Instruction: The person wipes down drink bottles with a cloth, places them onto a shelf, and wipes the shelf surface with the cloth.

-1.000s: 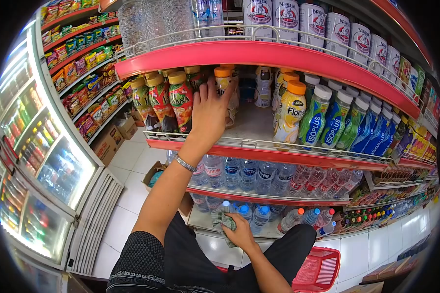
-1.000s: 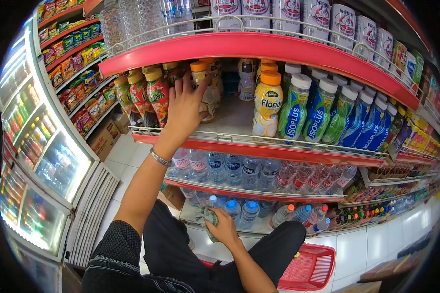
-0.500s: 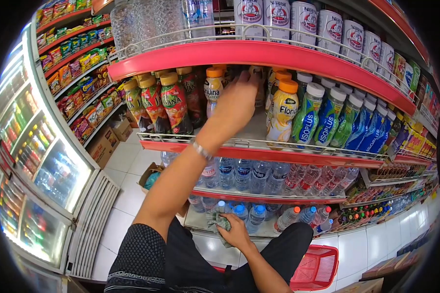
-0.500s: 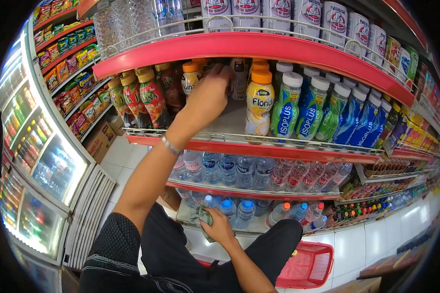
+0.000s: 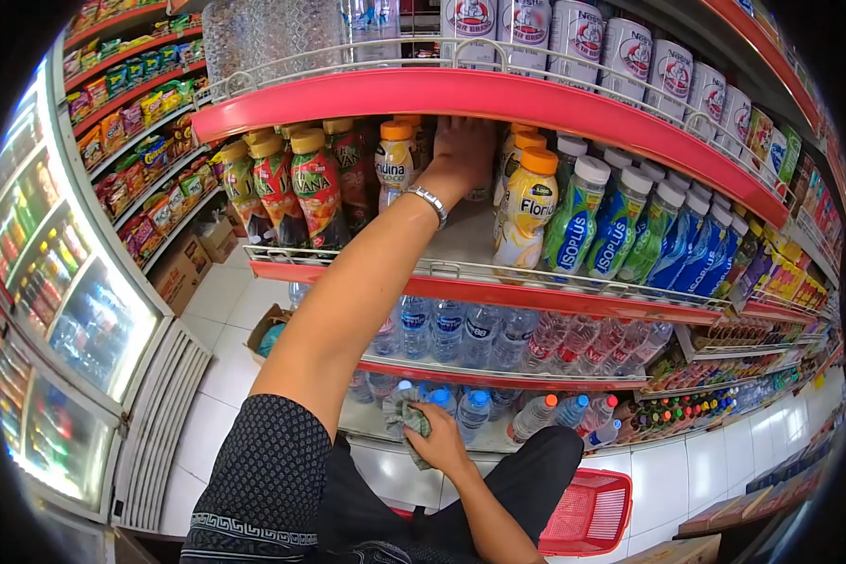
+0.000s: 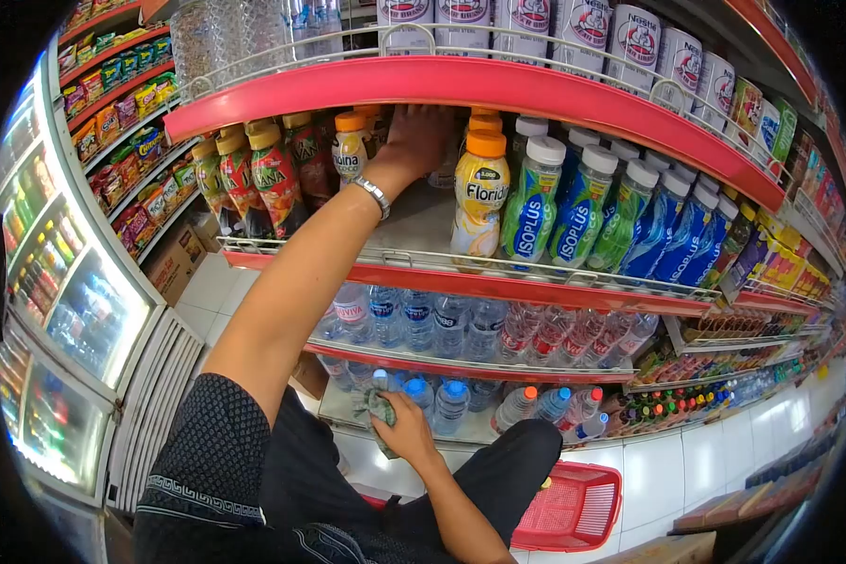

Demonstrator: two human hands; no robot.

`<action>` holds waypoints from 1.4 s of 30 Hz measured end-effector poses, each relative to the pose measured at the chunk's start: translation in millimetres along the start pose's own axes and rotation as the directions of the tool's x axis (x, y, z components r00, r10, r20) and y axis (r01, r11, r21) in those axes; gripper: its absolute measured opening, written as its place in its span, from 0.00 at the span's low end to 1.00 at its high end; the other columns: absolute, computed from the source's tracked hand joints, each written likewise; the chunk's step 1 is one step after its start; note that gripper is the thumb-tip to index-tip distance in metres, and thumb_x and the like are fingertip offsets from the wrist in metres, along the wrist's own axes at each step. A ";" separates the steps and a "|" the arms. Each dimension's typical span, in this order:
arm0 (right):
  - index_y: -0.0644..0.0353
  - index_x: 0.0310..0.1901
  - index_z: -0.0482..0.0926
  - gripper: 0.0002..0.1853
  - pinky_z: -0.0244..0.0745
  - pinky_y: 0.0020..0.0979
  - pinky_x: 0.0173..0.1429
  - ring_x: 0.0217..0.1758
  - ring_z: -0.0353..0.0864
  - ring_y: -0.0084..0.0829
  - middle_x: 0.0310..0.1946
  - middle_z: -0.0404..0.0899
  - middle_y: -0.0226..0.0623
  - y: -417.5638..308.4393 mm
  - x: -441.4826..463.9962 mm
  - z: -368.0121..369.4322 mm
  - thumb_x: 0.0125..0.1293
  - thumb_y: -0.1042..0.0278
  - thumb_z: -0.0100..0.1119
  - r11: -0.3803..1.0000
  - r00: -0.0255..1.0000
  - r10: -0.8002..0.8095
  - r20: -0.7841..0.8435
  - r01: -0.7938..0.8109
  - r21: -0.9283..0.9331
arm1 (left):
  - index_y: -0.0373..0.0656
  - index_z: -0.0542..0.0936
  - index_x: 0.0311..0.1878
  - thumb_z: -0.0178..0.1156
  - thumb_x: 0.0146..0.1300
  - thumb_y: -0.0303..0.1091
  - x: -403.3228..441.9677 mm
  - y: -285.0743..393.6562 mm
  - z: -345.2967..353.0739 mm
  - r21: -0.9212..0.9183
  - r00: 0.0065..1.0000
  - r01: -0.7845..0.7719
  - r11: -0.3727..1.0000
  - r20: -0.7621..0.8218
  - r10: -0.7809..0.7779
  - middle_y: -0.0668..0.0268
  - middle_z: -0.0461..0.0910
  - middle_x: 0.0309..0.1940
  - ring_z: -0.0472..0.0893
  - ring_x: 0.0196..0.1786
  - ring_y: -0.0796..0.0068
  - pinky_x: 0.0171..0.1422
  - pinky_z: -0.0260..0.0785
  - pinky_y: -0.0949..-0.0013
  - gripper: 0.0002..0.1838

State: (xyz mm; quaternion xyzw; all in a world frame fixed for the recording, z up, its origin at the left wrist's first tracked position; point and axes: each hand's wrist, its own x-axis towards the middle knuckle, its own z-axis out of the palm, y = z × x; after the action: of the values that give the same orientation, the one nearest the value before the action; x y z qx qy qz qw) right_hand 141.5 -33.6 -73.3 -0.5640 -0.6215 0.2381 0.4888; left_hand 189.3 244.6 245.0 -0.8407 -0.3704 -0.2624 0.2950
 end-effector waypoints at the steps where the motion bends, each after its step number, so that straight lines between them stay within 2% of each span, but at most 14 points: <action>1: 0.64 0.52 0.79 0.22 0.75 0.43 0.56 0.52 0.80 0.55 0.47 0.80 0.53 -0.2 0.4 -0.4 0.56 0.67 0.68 1.000 1.000 -0.002 -0.003 0.002 -0.002 | 0.36 0.60 0.73 0.59 0.61 0.39 -2.3 0.4 -1.4 0.002 1.000 0.000 1.000 0.002 0.000 0.49 0.59 0.74 0.54 0.77 0.48 0.77 0.46 0.43 0.38; 4: 0.65 0.52 0.79 0.22 0.75 0.43 0.55 0.52 0.80 0.55 0.47 0.80 0.53 0.2 -0.7 0.9 0.56 0.67 0.68 1.000 1.000 -0.018 -0.007 0.018 -0.002 | 0.35 0.58 0.71 0.61 0.58 0.35 -13.2 1.3 -11.5 -0.154 0.991 0.036 0.987 -0.120 -0.055 0.44 0.62 0.70 0.66 0.71 0.45 0.71 0.61 0.44 0.38; 6: 0.65 0.52 0.79 0.22 0.75 0.43 0.55 0.51 0.80 0.55 0.47 0.80 0.53 0.1 -0.8 2.2 0.56 0.67 0.68 0.999 0.999 -0.037 -0.009 0.037 -0.001 | 0.33 0.56 0.68 0.61 0.57 0.28 -18.0 -1.0 -19.6 -0.420 0.987 0.153 0.895 0.112 -0.116 0.40 0.65 0.64 0.77 0.59 0.41 0.57 0.76 0.47 0.37; 9: 0.65 0.52 0.79 0.22 0.75 0.43 0.55 0.52 0.80 0.55 0.47 0.80 0.53 -1.0 -1.2 3.9 0.55 0.67 0.69 1.000 1.000 -0.011 0.005 0.011 -0.012 | 0.33 0.55 0.66 0.60 0.57 0.24 -30.7 -1.7 -22.7 -0.620 0.980 0.164 0.767 0.013 -0.199 0.39 0.66 0.61 0.81 0.48 0.37 0.43 0.80 0.48 0.35; 13: 0.65 0.52 0.79 0.22 0.75 0.42 0.56 0.52 0.80 0.55 0.47 0.80 0.53 0.9 -0.3 4.0 0.55 0.67 0.69 1.000 1.000 -0.013 0.013 0.013 -0.026 | 0.36 0.59 0.64 0.58 0.59 0.23 -51.8 6.2 -33.8 -0.579 0.983 0.103 0.808 -0.062 -0.170 0.43 0.68 0.58 0.79 0.50 0.39 0.41 0.81 0.48 0.30; 15: 0.65 0.52 0.79 0.22 0.75 0.42 0.56 0.52 0.80 0.54 0.48 0.80 0.53 1.8 -0.5 5.1 0.56 0.67 0.69 0.999 1.000 -0.013 0.018 0.013 -0.038 | 0.38 0.63 0.61 0.57 0.58 0.21 -73.4 10.8 -42.0 -0.485 0.955 -0.018 0.874 -0.267 -0.129 0.48 0.70 0.54 0.78 0.51 0.43 0.39 0.81 0.49 0.27; 22: 0.66 0.51 0.80 0.22 0.76 0.40 0.58 0.53 0.82 0.52 0.48 0.82 0.53 6.4 0.1 7.2 0.55 0.69 0.69 0.996 0.999 0.029 0.026 -0.026 -0.081 | 0.44 0.69 0.58 0.67 0.46 0.19 -145.2 3.9 -78.1 -0.567 0.908 -0.205 0.798 -0.415 -0.062 0.51 0.69 0.54 0.75 0.53 0.44 0.52 0.74 0.51 0.33; 26: 0.66 0.52 0.80 0.22 0.76 0.40 0.58 0.52 0.82 0.52 0.48 0.82 0.53 11.7 1.1 5.5 0.56 0.68 0.69 0.994 0.999 0.041 0.003 -0.041 -0.099 | 0.53 0.73 0.59 0.68 0.49 0.23 -191.9 -5.4 -84.7 -0.489 0.679 -0.426 0.761 -0.729 -0.088 0.55 0.72 0.55 0.74 0.58 0.49 0.53 0.73 0.49 0.31; 29: 0.65 0.52 0.80 0.22 0.76 0.41 0.57 0.52 0.82 0.52 0.48 0.82 0.53 16.3 2.1 4.8 0.56 0.68 0.69 0.993 0.998 0.069 -0.004 -0.069 -0.095 | 0.54 0.54 0.72 0.74 0.50 0.22 -219.2 -6.7 -91.1 -0.565 0.582 -0.525 0.637 -0.784 -0.216 0.50 0.65 0.63 0.72 0.63 0.43 0.66 0.70 0.41 0.50; 32: 0.62 0.56 0.78 0.25 0.76 0.42 0.58 0.54 0.81 0.55 0.49 0.82 0.55 31.5 5.0 4.8 0.57 0.65 0.69 0.996 0.997 0.073 -0.040 -0.075 -0.055 | 0.54 0.36 0.78 0.72 0.53 0.21 -261.9 3.1 -103.6 -0.900 0.734 -0.384 0.208 -0.434 -0.523 0.50 0.57 0.70 0.69 0.66 0.48 0.68 0.68 0.44 0.61; 34: 0.63 0.58 0.76 0.26 0.74 0.38 0.60 0.55 0.82 0.45 0.50 0.82 0.50 30.6 7.1 1.1 0.57 0.68 0.69 0.995 0.986 0.095 -0.134 -0.091 0.037 | 0.46 0.32 0.78 0.65 0.61 0.23 -282.8 5.1 -102.2 -0.957 0.798 -0.280 -0.082 -0.185 -0.573 0.49 0.52 0.74 0.64 0.71 0.55 0.71 0.64 0.52 0.55; 37: 0.64 0.53 0.77 0.20 0.71 0.34 0.60 0.53 0.80 0.32 0.48 0.82 0.42 30.4 11.4 -3.4 0.59 0.72 0.68 0.993 0.935 0.087 -0.343 -0.055 0.103 | 0.42 0.40 0.78 0.54 0.72 0.30 -305.4 17.3 -91.7 -0.848 0.827 -0.128 -0.514 0.195 -0.527 0.53 0.52 0.75 0.62 0.72 0.64 0.75 0.55 0.63 0.41; 38: 0.64 0.53 0.76 0.20 0.71 0.34 0.60 0.52 0.79 0.32 0.47 0.82 0.41 34.0 9.8 -2.9 0.59 0.72 0.67 0.951 0.892 0.236 -0.385 -0.130 0.282 | 0.42 0.43 0.78 0.51 0.74 0.30 -315.5 22.0 -87.6 -0.777 0.812 -0.026 -0.629 0.351 -0.467 0.54 0.53 0.75 0.62 0.72 0.66 0.75 0.54 0.64 0.37; 42: 0.67 0.53 0.72 0.32 0.68 0.33 0.63 0.56 0.75 0.33 0.49 0.75 0.42 22.2 6.9 -12.6 0.69 0.39 0.48 0.953 0.732 0.137 -0.668 0.086 0.289 | 0.40 0.59 0.72 0.49 0.77 0.33 -356.5 47.3 -52.0 -0.509 0.707 0.193 -0.839 0.665 -0.241 0.60 0.66 0.68 0.68 0.67 0.72 0.71 0.61 0.69 0.24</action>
State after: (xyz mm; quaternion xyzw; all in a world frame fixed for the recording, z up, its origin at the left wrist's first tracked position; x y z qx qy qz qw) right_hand 163.7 -24.8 -84.6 -0.5391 -0.3476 0.1133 0.7587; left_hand 5.0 15.7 31.3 -0.3525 -0.1919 -0.5245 -0.7509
